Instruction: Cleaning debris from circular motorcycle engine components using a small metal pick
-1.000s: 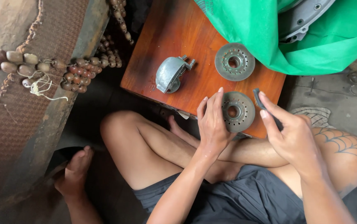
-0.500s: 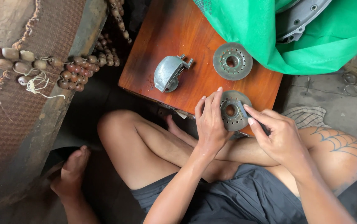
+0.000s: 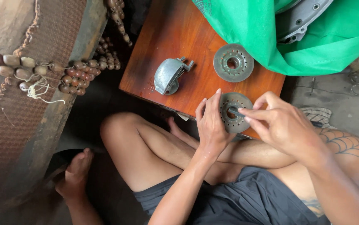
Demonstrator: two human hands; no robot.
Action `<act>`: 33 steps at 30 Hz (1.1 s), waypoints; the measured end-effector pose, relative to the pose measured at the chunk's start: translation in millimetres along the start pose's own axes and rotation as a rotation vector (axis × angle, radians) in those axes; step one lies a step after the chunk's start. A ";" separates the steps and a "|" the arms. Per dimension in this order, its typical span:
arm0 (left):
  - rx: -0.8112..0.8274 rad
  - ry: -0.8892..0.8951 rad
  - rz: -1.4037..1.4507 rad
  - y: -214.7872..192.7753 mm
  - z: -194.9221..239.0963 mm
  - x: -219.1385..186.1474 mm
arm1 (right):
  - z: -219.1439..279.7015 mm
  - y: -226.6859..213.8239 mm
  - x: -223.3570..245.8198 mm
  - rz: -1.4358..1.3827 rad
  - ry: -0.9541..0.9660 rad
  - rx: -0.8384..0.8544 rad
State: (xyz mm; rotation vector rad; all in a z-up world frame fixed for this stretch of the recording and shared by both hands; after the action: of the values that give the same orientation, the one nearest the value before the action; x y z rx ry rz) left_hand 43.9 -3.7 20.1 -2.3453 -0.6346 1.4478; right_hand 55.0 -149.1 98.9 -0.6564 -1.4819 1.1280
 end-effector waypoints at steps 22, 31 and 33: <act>-0.078 -0.067 0.012 6.8 6.8 -6.6 | 4.6 3.6 -7.6 -0.047 0.016 -0.101; -0.017 -0.135 0.036 -2.0 -0.8 -12.6 | 6.7 1.6 -2.3 -0.096 0.025 -0.174; -0.002 -0.142 0.048 -1.8 -0.4 -11.7 | 7.4 3.3 -2.6 -0.103 0.018 -0.149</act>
State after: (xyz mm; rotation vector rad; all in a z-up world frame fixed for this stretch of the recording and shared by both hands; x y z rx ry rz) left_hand 39.3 -8.3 30.0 -2.2893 -0.6194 1.6466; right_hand 48.0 -152.3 95.3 -0.6818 -1.5773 0.9372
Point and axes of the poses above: each hand's wrist, its own z-axis away from the middle knuckle, its own y-axis out of the palm, x = y × z, the point moved 5 cm from there along -z, towards the middle knuckle, and after that the axes turned 3 degrees about z, right-handed, at the moved point
